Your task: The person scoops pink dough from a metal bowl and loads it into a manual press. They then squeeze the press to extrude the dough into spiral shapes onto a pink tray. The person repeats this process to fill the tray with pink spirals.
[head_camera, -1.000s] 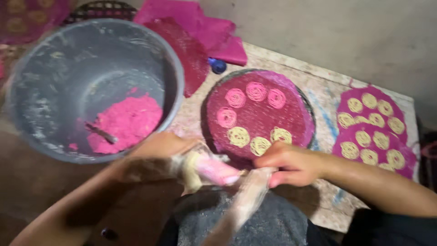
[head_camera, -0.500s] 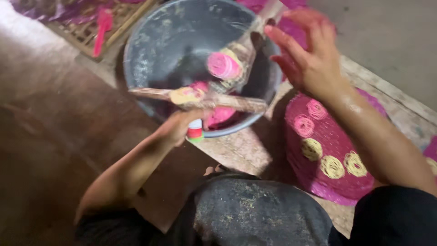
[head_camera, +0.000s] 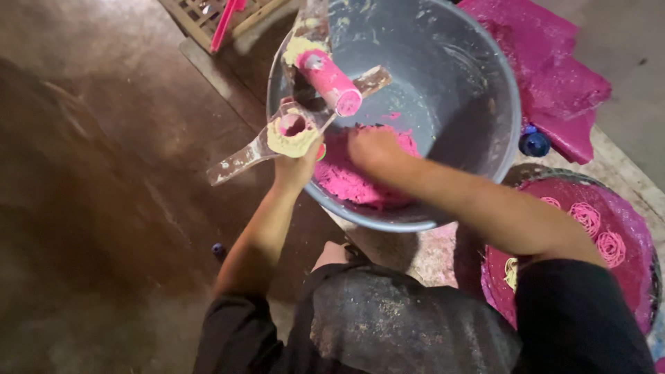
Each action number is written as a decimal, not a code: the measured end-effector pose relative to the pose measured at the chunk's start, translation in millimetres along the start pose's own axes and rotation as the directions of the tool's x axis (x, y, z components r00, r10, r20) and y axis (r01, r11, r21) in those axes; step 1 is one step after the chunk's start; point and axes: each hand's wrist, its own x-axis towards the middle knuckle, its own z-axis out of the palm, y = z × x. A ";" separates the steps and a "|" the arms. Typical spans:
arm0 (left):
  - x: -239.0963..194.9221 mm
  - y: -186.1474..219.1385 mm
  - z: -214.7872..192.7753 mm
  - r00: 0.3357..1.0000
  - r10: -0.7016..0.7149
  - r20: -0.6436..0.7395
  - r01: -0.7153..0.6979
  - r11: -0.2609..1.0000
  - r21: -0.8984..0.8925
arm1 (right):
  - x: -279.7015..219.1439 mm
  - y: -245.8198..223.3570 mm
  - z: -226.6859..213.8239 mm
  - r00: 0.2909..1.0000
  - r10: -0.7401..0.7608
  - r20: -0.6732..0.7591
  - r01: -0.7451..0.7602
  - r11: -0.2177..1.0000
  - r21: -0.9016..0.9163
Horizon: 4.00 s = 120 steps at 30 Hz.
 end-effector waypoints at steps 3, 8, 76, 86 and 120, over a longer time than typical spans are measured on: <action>-4.0 7.6 2.2 0.976 -0.217 0.014 0.216 0.960 -0.177 | 6.6 27.3 -38.8 0.993 0.054 0.106 -0.044 0.995 -0.092; -9.0 14.8 1.3 0.999 0.037 -0.010 -0.037 0.999 -0.023 | -4.6 38.0 -68.7 0.992 0.004 0.129 0.001 0.999 -0.042; 46.2 72.8 50.4 0.950 0.108 0.294 -0.292 0.646 0.705 | -160.6 14.9 -59.7 0.830 0.188 -0.525 0.242 0.726 0.644; 44.7 73.6 32.1 0.908 0.319 0.271 -0.418 0.680 0.602 | -184.6 39.2 -165.6 0.979 0.203 0.028 -0.205 0.964 0.169; 44.3 74.4 31.5 0.945 0.190 0.266 -0.325 0.646 0.691 | -151.9 -16.9 -76.0 0.808 0.188 -0.558 0.216 0.787 0.578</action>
